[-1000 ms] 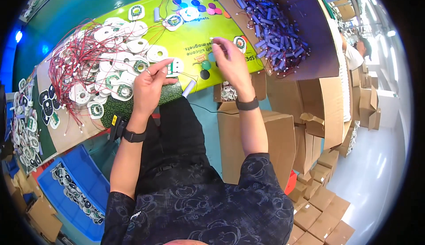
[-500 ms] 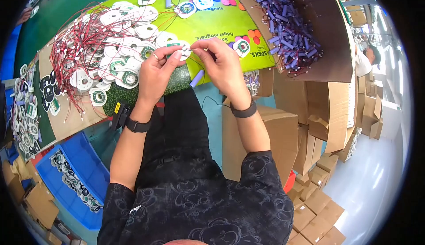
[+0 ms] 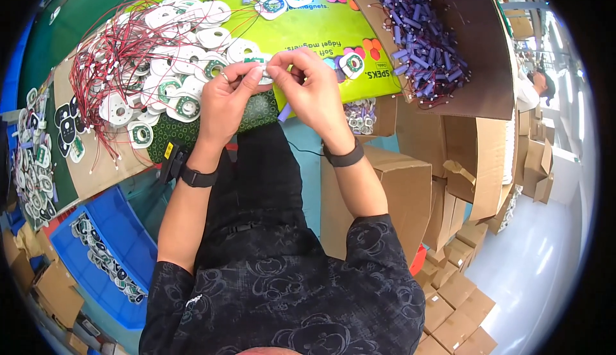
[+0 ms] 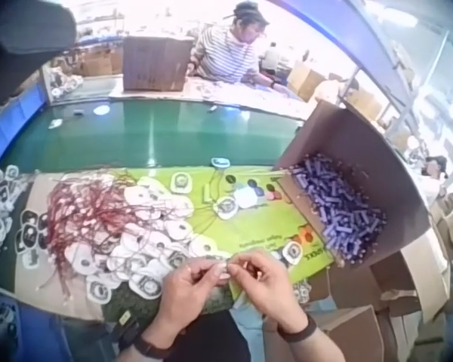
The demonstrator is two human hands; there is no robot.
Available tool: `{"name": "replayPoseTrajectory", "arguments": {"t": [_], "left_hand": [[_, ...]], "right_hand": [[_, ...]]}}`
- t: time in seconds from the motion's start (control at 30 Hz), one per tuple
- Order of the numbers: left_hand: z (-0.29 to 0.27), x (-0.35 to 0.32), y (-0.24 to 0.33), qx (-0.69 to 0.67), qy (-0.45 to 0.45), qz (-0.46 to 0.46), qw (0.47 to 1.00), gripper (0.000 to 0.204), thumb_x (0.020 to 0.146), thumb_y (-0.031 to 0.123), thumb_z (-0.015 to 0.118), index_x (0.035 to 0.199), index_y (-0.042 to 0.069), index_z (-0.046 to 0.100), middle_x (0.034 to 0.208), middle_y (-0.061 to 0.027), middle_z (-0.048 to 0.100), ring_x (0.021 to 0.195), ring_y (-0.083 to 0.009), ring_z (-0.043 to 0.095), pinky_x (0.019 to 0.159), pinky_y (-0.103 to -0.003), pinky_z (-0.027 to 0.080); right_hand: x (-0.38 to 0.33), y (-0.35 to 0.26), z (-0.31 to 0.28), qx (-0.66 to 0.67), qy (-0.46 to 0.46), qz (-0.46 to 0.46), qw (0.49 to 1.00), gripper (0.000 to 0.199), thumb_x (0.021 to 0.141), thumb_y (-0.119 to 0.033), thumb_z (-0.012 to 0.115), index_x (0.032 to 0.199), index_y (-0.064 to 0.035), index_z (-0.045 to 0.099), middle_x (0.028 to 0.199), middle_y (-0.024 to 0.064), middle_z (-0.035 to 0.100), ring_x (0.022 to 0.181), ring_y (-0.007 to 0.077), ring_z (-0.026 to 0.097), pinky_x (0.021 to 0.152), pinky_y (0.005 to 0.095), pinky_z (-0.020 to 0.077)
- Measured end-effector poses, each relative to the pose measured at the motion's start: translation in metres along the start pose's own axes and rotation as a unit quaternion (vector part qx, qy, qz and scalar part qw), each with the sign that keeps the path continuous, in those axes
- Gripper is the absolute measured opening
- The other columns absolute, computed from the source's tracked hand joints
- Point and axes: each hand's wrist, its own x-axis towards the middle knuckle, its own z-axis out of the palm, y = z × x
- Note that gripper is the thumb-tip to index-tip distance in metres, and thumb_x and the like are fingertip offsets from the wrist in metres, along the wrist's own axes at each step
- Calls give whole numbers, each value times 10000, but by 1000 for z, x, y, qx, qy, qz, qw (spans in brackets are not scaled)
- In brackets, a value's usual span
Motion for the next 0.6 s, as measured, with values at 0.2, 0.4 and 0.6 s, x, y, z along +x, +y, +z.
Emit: {"name": "replayPoseTrajectory", "arguments": {"t": [0.2,0.4,0.6], "left_hand": [[-1,4,6,-86,-3,12,996,331,1018,23,536,1338,-49,487,1178,-138,637,1083,-178,641,916,-348,598],[-3,3,4,-96,-9,18,995,321,1017,23,541,1324,-49,483,1176,-149,636,1072,-186,646,908,-353,601],[-3,4,1,-89,2,27,996,301,1015,13,541,1305,-53,498,1178,-157,656,1054,-166,662,889,-321,599]], "right_hand": [[6,-2,6,-87,54,-46,994,126,826,-99,776,939,-71,728,1108,66,568,734,118,506,671,273,476],[7,-5,12,-153,61,-110,980,131,825,-136,801,939,-91,757,1304,78,527,818,137,549,735,293,496],[9,-9,10,-196,61,-153,967,111,798,-77,773,905,-69,743,1340,94,525,844,215,619,762,355,545]]}}
